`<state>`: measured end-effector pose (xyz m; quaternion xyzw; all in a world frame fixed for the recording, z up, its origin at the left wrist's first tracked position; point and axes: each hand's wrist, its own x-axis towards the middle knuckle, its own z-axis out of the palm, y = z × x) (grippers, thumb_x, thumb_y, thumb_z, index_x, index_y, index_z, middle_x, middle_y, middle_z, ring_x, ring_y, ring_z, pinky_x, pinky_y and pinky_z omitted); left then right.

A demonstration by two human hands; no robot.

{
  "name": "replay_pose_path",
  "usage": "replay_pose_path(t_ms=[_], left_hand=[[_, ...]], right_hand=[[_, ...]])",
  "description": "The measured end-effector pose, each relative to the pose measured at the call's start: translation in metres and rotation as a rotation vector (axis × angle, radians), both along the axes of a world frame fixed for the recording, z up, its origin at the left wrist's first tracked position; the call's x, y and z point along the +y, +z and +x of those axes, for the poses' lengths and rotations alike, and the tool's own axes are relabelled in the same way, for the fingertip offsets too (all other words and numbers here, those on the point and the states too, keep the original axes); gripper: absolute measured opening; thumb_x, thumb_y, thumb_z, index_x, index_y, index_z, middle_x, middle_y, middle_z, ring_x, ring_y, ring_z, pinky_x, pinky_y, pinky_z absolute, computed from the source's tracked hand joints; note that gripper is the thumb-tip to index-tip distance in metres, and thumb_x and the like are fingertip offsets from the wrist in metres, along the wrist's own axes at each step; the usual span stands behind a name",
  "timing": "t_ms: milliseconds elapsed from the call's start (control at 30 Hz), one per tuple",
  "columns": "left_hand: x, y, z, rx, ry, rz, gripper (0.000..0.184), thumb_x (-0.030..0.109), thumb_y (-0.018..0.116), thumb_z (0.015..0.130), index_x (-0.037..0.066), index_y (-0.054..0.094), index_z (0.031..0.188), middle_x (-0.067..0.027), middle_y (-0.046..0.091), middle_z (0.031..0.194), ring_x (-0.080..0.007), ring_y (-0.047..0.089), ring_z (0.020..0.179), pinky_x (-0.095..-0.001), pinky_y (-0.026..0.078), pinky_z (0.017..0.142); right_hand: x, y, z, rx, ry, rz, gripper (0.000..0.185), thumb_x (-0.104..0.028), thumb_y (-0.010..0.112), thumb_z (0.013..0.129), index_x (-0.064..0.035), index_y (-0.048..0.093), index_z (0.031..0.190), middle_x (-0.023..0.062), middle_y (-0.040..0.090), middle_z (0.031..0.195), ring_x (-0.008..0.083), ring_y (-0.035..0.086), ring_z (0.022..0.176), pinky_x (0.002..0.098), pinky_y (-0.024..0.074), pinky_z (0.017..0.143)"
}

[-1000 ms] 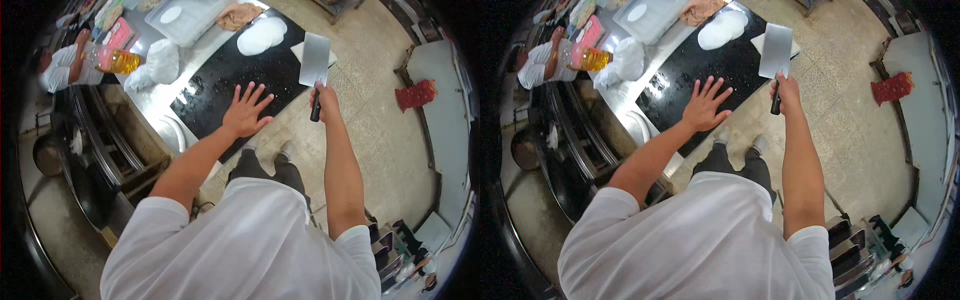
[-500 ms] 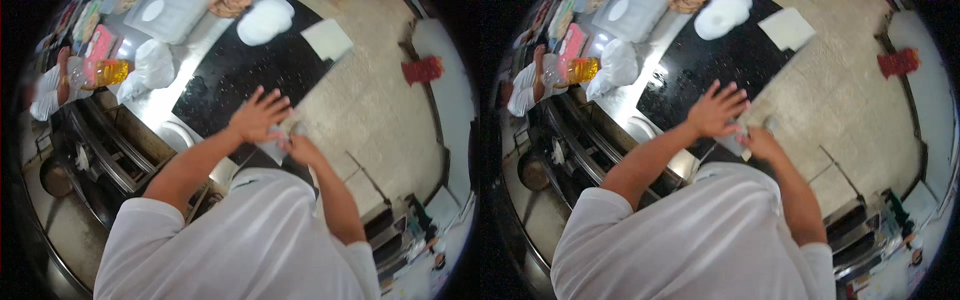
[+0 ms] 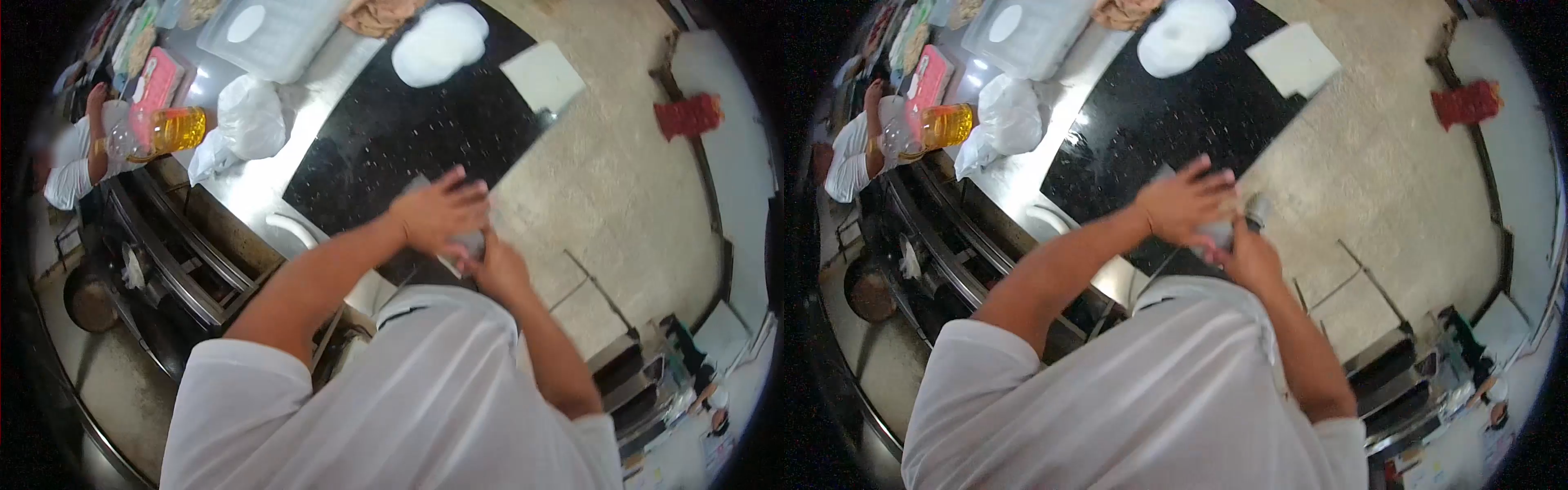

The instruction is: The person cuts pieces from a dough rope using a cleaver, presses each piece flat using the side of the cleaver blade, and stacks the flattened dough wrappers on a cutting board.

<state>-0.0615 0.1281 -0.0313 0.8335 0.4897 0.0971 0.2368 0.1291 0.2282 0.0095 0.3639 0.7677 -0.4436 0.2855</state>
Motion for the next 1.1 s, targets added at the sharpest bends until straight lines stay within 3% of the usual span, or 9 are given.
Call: replay_pose_path(t_ms=[133, 267, 333, 467, 633, 733, 867, 1000, 1100], left_hand=[[0.045, 0.001, -0.064, 0.140, 0.245, 0.204, 0.070, 0.062, 0.055, 0.092, 0.021, 0.051, 0.148, -0.0101, 0.043, 0.157, -0.0314, 0.032, 0.150, -0.0623, 0.012, 0.122], [0.025, -0.006, -0.031, 0.120, 0.367, 0.168, 0.070, 0.061, 0.054, 0.092, 0.020, 0.050, 0.149, -0.0116, 0.042, 0.158, -0.0344, 0.028, 0.152, -0.0620, 0.012, 0.122], [-0.005, 0.000, 0.000, 0.132, 0.244, 0.088, 0.068, 0.063, 0.051, 0.092, 0.020, 0.054, 0.145, -0.0101, 0.043, 0.158, -0.0333, 0.029, 0.151, -0.0616, 0.013, 0.123], [0.024, -0.001, -0.002, 0.087, 0.226, 0.101, 0.066, 0.064, 0.052, 0.091, 0.021, 0.058, 0.141, -0.0083, 0.046, 0.155, -0.0308, 0.033, 0.150, -0.0608, 0.015, 0.122], [0.062, 0.003, -0.063, 0.183, 0.403, 0.215, 0.068, 0.065, 0.047, 0.094, 0.021, 0.054, 0.145, -0.0101, 0.045, 0.156, -0.0332, 0.033, 0.149, -0.0620, 0.016, 0.122], [0.053, -0.003, -0.050, 0.191, 0.427, 0.227, 0.068, 0.065, 0.048, 0.093, 0.022, 0.054, 0.146, -0.0106, 0.043, 0.158, -0.0339, 0.031, 0.150, -0.0629, 0.014, 0.122], [0.002, -0.015, 0.016, 0.057, 0.210, 0.186, 0.069, 0.067, 0.050, 0.090, 0.022, 0.057, 0.142, -0.0072, 0.051, 0.151, -0.0321, 0.034, 0.149, -0.0621, 0.011, 0.123], [0.042, 0.005, -0.003, 0.175, 0.296, 0.162, 0.067, 0.066, 0.053, 0.090, 0.020, 0.060, 0.139, -0.0073, 0.054, 0.147, -0.0314, 0.039, 0.145, -0.0612, 0.019, 0.120], [0.062, 0.003, -0.043, 0.183, 0.432, 0.288, 0.065, 0.062, 0.057, 0.091, 0.017, 0.061, 0.138, -0.0105, 0.052, 0.149, -0.0335, 0.040, 0.144, -0.0601, 0.021, 0.119]], right_hand=[[0.054, 0.000, -0.052, 0.040, 0.204, 0.030, 0.076, -0.046, 0.082, 0.078, 0.0032, 0.053, 0.128, 0.0275, 0.070, 0.105, 0.0432, 0.069, 0.100, 0.0491, 0.0551, 0.085], [0.019, -0.012, -0.017, 0.122, 0.157, 0.128, 0.073, -0.044, 0.082, 0.079, 0.0026, 0.053, 0.127, 0.0282, 0.070, 0.106, 0.0438, 0.069, 0.100, 0.0492, 0.0551, 0.085], [-0.014, -0.027, 0.034, 0.142, 0.077, -0.069, 0.072, -0.043, 0.082, 0.079, 0.0040, 0.053, 0.125, 0.0289, 0.070, 0.106, 0.0440, 0.069, 0.100, 0.0495, 0.0553, 0.085], [-0.008, -0.002, 0.021, 0.071, -0.082, -0.022, 0.069, -0.041, 0.083, 0.079, 0.0046, 0.054, 0.122, 0.0296, 0.070, 0.104, 0.0446, 0.069, 0.099, 0.0497, 0.0553, 0.085], [0.053, 0.015, -0.058, 0.081, 0.126, 0.210, 0.063, -0.040, 0.082, 0.079, 0.0036, 0.054, 0.115, 0.0296, 0.069, 0.102, 0.0466, 0.068, 0.097, 0.0525, 0.0542, 0.081], [0.036, 0.012, -0.041, 0.186, 0.048, 0.159, 0.065, -0.040, 0.082, 0.079, 0.0037, 0.053, 0.117, 0.0294, 0.070, 0.102, 0.0466, 0.068, 0.098, 0.0532, 0.0539, 0.081], [-0.016, -0.028, 0.044, 0.122, 0.025, 0.036, 0.070, -0.042, 0.086, 0.074, 0.0005, 0.052, 0.119, 0.0278, 0.071, 0.099, 0.0468, 0.069, 0.097, 0.0521, 0.0547, 0.082], [0.017, 0.016, 0.012, -0.022, -0.043, 0.055, 0.072, -0.042, 0.088, 0.071, 0.0007, 0.051, 0.117, 0.0265, 0.071, 0.097, 0.0455, 0.069, 0.096, 0.0517, 0.0548, 0.082], [0.066, 0.018, -0.051, 0.059, 0.136, 0.188, 0.071, -0.040, 0.089, 0.071, 0.0010, 0.051, 0.115, 0.0260, 0.072, 0.096, 0.0446, 0.070, 0.094, 0.0518, 0.0550, 0.082]])
